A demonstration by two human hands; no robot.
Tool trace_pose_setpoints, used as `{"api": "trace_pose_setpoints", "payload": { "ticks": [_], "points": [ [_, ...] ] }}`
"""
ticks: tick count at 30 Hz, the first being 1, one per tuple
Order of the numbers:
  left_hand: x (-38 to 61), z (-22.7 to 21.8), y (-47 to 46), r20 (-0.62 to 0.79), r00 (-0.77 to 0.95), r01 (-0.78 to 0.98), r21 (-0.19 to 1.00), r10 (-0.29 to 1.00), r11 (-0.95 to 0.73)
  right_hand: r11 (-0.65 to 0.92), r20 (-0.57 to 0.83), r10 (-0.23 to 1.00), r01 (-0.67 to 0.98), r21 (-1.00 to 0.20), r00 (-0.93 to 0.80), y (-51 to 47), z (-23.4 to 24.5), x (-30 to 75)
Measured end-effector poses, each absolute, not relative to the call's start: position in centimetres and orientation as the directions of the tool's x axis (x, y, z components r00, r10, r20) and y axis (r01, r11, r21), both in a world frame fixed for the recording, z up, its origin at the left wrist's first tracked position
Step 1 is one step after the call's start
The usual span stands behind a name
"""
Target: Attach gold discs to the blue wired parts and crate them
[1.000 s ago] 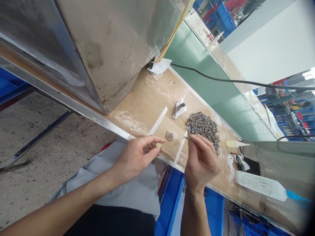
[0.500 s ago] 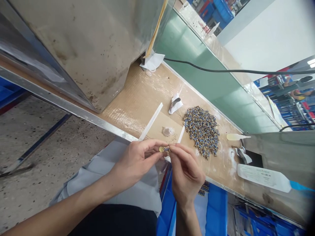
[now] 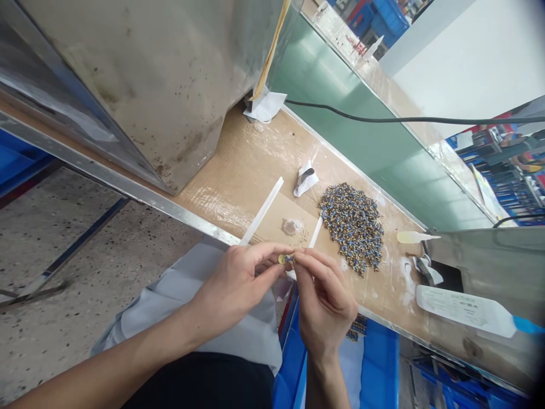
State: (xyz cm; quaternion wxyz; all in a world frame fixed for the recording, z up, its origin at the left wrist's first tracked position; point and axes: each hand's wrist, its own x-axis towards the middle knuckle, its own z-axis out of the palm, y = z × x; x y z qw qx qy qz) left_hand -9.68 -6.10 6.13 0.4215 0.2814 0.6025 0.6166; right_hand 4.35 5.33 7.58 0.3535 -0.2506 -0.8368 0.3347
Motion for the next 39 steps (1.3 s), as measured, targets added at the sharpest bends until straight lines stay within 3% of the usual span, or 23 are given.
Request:
{"api": "trace_pose_setpoints", "payload": {
  "ticks": [8, 21, 39],
  "points": [
    [-9.6, 6.6, -6.1, -0.141, -0.497, -0.146, 0.986, 0.856, 0.077, 0.686, 0.445, 0.629, 0.187, -0.703, -0.637, 5.2, 7.7, 4.5],
    [-9.5, 7.6, -6.6, -0.020, -0.543, 0.172, 0.976, 0.840, 0.134, 0.826, 0.577, 0.478, 0.117, -0.551, -0.662, 5.1, 8.0, 4.4],
    [-9.2, 7.4, -6.7, -0.066, -0.561, 0.101, 0.984, 0.825, 0.148, 0.919, 0.634, 0.336, 0.096, -0.382, -0.696, 3.8, 6.5, 5.6]
  ]
}}
